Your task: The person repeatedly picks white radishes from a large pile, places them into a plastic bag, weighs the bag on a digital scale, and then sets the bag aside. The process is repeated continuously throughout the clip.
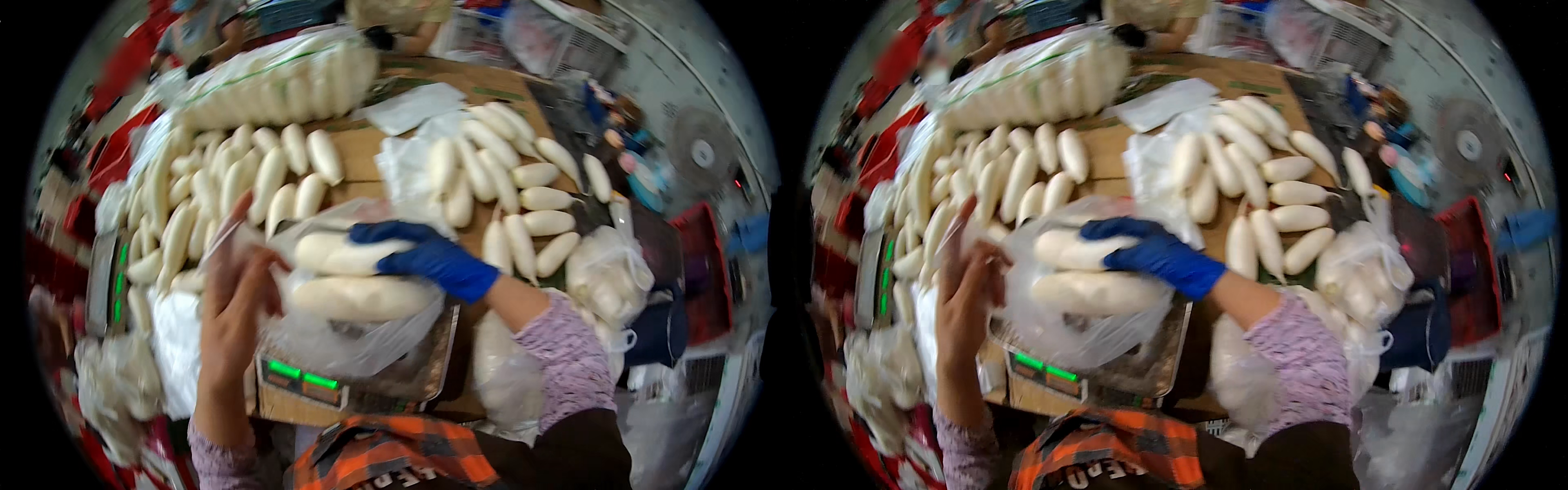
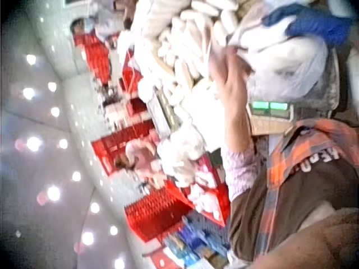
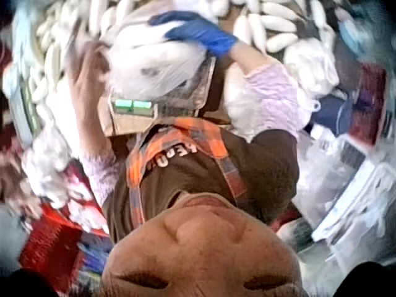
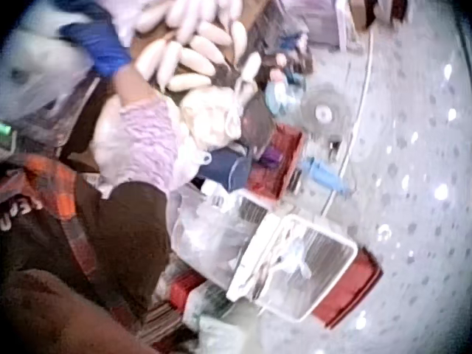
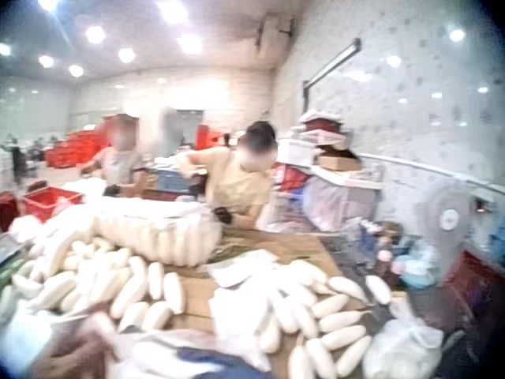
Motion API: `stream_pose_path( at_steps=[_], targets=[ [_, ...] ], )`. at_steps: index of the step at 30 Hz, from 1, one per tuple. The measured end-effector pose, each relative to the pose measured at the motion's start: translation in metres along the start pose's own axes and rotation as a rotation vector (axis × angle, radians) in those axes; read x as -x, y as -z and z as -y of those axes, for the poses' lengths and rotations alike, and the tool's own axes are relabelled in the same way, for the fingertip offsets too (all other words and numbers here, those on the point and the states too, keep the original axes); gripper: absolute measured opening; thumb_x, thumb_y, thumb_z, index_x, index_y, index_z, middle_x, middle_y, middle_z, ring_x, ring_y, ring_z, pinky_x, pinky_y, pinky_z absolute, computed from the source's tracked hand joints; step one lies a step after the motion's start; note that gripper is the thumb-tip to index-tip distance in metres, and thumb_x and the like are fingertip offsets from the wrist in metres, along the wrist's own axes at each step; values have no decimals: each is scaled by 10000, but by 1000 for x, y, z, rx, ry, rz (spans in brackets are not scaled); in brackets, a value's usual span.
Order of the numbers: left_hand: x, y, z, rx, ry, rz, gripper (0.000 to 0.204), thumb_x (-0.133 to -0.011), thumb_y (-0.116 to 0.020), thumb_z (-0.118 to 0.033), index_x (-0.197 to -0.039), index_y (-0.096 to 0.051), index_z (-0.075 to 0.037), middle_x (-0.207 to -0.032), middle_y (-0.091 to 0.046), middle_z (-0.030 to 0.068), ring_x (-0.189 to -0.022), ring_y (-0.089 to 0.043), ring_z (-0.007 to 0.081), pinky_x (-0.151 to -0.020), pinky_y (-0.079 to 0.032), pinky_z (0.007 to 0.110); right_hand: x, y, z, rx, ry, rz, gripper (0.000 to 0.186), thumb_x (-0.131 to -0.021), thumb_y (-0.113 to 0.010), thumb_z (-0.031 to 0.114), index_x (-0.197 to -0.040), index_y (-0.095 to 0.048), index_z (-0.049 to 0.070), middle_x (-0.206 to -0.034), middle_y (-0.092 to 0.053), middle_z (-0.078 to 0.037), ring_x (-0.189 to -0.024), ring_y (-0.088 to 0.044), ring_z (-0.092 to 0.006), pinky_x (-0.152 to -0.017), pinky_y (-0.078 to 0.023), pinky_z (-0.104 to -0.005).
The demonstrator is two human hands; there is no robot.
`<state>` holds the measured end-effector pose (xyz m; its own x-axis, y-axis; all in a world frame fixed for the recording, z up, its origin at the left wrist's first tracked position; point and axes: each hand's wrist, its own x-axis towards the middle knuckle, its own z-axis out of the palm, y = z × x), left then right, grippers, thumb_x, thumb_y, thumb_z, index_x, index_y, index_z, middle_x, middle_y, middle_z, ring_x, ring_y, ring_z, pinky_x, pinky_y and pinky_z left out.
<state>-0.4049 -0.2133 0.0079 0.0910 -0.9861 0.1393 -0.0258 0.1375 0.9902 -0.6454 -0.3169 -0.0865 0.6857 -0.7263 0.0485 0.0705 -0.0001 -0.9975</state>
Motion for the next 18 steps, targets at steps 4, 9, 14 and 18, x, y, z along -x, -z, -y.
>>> stream_pose_path(
  at_steps=[4,9,14,18],
  targets=[
    [8,-13,-19,-119,44,-108,491,-936,-440,-71,-1406,-331,20,-642,-475,3,-511,-393,44,-464,-312,185,-30,16,-5,231,134,-26,236,-814,-687,74,-1050,-686,59,-1093,-668,-55,-1047,-595,-143,-956,-451,-283],
    [7,-18,-8,-185,165,-51,391,-925,-472,-84,-1279,-434,75,-598,-444,-4,-499,-385,55,-462,-299,191,-36,197,-50,893,303,-746,216,-824,-649,236,-918,-654,42,-885,-660,-173,-834,-627,-346,-708,-504,-393],
    [17,-2,-3,-248,191,-144,310,-938,-489,-111,-1197,-467,58,-584,-413,-21,-474,-347,54,-446,-264,200,-39,290,-75,1262,-521,-822,619,-830,-612,451,-1265,-482,30,-1247,-554,-201,-1123,-553,-359,-951,-450,-422],
    [20,1,4,-230,84,-203,211,-966,-496,-147,-1064,-527,37,-578,-406,-20,-442,-308,54,-421,-229,217,-54,292,-64,1082,-706,-786,742,-810,-616,518,-1353,-437,45,-1315,-525,-188,-1169,-539,-336,-990,-428,-398]
  ],
)
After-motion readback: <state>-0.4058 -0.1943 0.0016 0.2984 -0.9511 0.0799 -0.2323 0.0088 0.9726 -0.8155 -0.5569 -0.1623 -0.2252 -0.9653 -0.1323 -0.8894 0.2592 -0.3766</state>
